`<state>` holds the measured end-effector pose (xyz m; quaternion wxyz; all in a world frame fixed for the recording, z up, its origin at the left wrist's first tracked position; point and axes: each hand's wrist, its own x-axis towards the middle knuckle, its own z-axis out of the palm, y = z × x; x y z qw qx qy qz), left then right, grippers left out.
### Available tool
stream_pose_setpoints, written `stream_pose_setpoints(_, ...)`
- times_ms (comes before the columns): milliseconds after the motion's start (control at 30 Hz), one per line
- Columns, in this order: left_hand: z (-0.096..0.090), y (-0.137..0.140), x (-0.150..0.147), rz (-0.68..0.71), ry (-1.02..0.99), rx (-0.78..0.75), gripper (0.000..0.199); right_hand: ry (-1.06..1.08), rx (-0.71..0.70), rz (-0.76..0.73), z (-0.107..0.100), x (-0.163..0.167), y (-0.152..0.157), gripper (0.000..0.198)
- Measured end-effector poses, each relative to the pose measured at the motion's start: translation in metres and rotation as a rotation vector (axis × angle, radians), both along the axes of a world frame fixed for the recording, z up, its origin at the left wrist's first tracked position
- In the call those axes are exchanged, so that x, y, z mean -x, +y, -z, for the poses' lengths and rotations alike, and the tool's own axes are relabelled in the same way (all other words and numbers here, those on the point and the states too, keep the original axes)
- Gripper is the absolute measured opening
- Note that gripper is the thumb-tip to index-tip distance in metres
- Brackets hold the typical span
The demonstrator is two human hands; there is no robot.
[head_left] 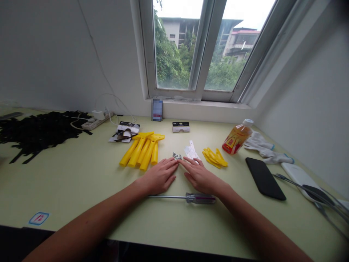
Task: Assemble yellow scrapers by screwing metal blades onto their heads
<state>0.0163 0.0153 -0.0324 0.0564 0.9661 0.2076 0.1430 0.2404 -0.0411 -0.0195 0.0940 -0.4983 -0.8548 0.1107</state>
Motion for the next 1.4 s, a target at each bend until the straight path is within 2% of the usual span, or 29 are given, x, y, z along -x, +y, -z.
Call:
stream_pose_setpoints(667, -0.0001, -0.0008, -0.0010, -0.010, -0.006, 0.002, 0.049, -0.042, 0.014, -0.020, -0.0011, -0.0013, 0.0022, 0.052)
stream_pose_setpoints(867, -0.0030, -0.0016, -0.0015, -0.007, -0.011, -0.008, 0.048, -0.069, -0.060, -0.005, -0.0019, -0.0014, 0.0014, 0.049)
stream_pose_setpoints(1400, -0.0017, -0.0012, -0.0005, -0.017, 0.002, -0.015, 0.049, -0.023, -0.090, -0.015, 0.0023, -0.0041, 0.0020, 0.056)
